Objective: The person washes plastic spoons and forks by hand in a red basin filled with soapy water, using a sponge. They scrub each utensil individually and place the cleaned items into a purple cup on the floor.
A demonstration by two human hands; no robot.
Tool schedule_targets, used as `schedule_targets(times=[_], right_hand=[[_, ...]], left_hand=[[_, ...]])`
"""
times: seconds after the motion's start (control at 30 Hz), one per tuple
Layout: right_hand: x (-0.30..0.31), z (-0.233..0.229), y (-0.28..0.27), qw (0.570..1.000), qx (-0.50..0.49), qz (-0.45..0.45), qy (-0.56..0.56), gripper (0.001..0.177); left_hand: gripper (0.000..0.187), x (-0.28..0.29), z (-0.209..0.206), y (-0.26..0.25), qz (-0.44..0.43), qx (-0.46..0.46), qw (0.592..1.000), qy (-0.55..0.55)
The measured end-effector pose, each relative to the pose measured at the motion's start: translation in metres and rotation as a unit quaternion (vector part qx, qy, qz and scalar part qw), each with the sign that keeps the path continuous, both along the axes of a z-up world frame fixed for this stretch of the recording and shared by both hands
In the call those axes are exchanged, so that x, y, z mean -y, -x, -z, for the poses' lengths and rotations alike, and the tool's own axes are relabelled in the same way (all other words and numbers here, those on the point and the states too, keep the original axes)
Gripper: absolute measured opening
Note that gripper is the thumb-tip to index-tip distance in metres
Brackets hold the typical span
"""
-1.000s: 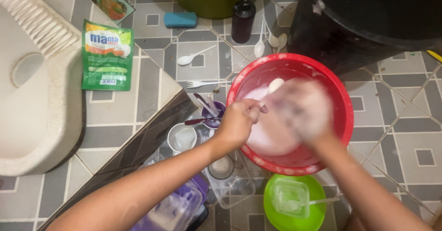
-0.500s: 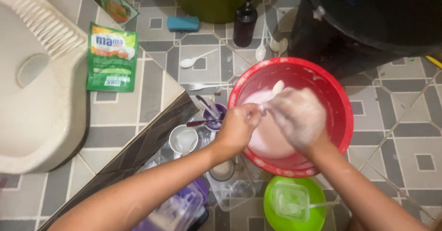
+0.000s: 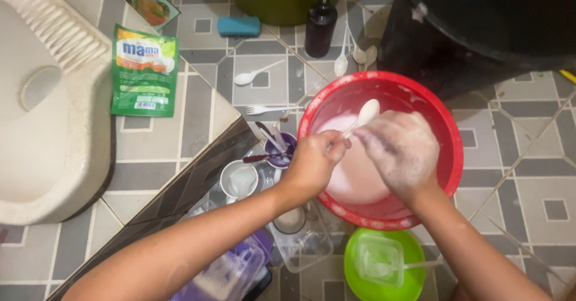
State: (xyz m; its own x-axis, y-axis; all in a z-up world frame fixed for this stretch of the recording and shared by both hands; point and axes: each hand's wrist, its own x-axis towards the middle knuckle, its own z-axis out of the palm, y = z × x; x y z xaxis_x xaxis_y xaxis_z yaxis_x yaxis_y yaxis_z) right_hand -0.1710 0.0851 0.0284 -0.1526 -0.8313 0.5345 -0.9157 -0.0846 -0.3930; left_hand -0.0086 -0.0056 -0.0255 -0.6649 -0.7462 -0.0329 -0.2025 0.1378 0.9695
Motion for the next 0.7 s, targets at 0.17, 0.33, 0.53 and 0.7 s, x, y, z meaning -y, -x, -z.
schedule_targets(times=[0.17,0.33,0.53,0.7], right_hand=[[0.007,0.001,0.013,0.994,0.005,-0.081,0.072,0.015],[0.018,0.001,0.012,0.992,-0.049,-0.111,0.038,0.014],[0.019,-0.009,0.008,0.995,-0.012,-0.091,-0.050,0.010],[0.021,0.003,0.023,0.993,0.007,-0.112,-0.039,0.008]], left_hand=[[0.024,-0.001,-0.003,-0.002,0.022,0.046,0.999,-0.018],[0.025,-0.002,-0.003,-0.007,0.037,0.020,0.999,0.019],[0.024,-0.006,-0.002,-0.005,0.023,0.008,1.000,0.003],[0.024,-0.003,-0.008,-0.003,0.039,0.019,0.999,0.016]])
